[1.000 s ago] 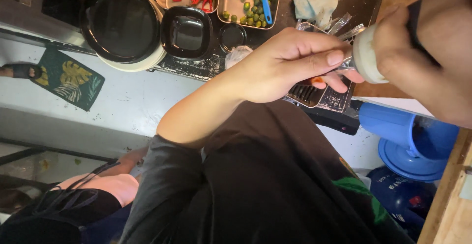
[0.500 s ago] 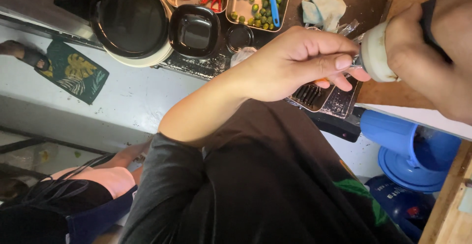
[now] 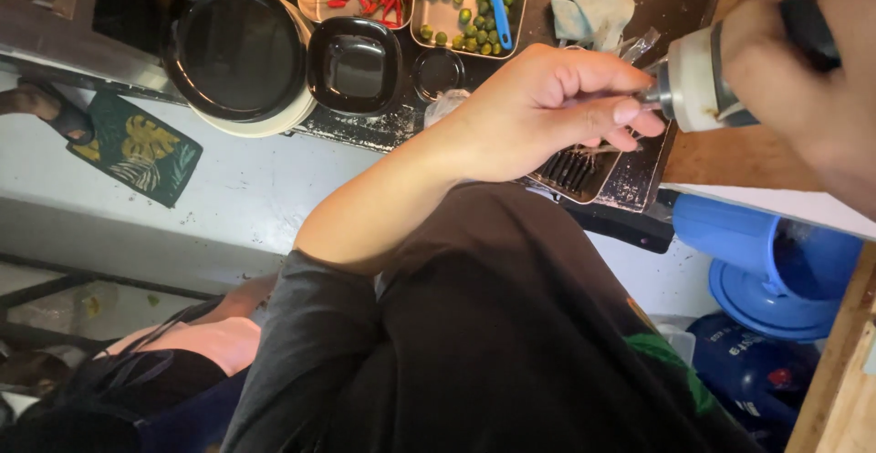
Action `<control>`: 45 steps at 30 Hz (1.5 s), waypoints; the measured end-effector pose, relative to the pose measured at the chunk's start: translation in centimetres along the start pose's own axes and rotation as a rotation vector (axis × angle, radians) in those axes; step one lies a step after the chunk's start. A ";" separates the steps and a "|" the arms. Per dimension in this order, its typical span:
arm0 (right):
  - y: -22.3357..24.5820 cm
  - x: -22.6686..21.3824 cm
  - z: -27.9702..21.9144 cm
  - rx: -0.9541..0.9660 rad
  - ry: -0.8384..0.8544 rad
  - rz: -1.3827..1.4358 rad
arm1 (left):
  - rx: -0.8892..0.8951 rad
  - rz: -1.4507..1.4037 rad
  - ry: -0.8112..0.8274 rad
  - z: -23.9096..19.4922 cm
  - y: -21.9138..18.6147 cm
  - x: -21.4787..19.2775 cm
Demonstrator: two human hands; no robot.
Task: The person fills small plastic sachets with a white substance from a squeeze bottle and ties them shut. They repeat this process for multiple sachets, placing the finished ones into a metal tray. Another person is visible in the background handling red chilies and green fruits.
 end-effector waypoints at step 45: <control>17.9 9.0 9.4 0.781 -0.009 1.837 | 0.121 0.254 -0.536 -3.3 8.6 -6.8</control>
Point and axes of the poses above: each hand's wrist, its own z-axis towards the middle knuckle, its own x-axis out of the palm, y = z × x, the point moved 6 cm from there along z, towards the middle knuckle, and after that the axes turned 3 degrees about -z, right-handed, at the moved point
